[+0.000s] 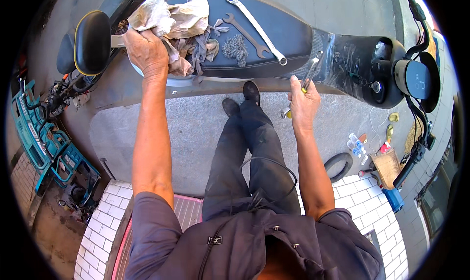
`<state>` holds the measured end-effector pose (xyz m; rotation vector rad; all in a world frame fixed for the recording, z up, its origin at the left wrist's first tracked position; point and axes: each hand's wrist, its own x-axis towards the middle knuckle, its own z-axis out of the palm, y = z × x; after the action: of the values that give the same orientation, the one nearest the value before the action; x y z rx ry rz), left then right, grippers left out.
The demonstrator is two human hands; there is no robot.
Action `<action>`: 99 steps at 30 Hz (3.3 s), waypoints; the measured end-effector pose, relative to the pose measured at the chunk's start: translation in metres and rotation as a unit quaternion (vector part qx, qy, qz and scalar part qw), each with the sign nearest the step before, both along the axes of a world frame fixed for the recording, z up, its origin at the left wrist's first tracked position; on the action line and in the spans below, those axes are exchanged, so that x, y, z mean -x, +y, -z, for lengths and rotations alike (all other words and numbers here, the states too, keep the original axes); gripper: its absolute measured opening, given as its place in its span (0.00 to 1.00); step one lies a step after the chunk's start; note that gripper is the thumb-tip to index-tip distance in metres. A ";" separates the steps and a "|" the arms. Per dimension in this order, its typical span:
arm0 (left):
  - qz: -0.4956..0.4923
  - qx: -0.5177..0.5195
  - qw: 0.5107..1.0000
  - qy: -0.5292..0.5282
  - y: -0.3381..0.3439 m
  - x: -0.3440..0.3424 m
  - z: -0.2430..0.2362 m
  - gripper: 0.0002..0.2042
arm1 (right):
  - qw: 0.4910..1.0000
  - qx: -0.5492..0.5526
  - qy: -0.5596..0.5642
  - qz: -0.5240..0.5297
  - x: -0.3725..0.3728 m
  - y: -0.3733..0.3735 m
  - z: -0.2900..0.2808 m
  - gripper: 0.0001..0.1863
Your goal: The person sits on the ground and uses a screwdriver to remove screws from the floorboard of a scooter. After removing the screws, the person stands up, moves the scooter, and places a rag on the seat.
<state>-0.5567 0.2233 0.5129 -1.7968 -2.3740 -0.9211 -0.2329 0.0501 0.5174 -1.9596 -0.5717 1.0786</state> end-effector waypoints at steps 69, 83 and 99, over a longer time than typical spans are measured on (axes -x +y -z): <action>0.019 0.102 0.980 0.172 -0.021 0.004 0.121 0.28 | 0.943 0.115 -0.229 -0.213 0.105 0.136 0.061 0.09; 0.061 0.088 0.993 -0.039 -0.003 -0.009 0.019 0.18 | 0.979 0.127 -0.052 -0.154 -0.005 0.045 -0.003 0.11; 0.175 0.109 0.961 -0.185 -0.134 0.025 -0.081 0.22 | 0.944 0.112 -0.150 -0.272 -0.012 -0.087 -0.049 0.08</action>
<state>-0.5816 0.0890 0.5944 -2.3735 -2.4930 -1.1613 -0.2208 -0.0367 0.5665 -2.2482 -1.2600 1.2171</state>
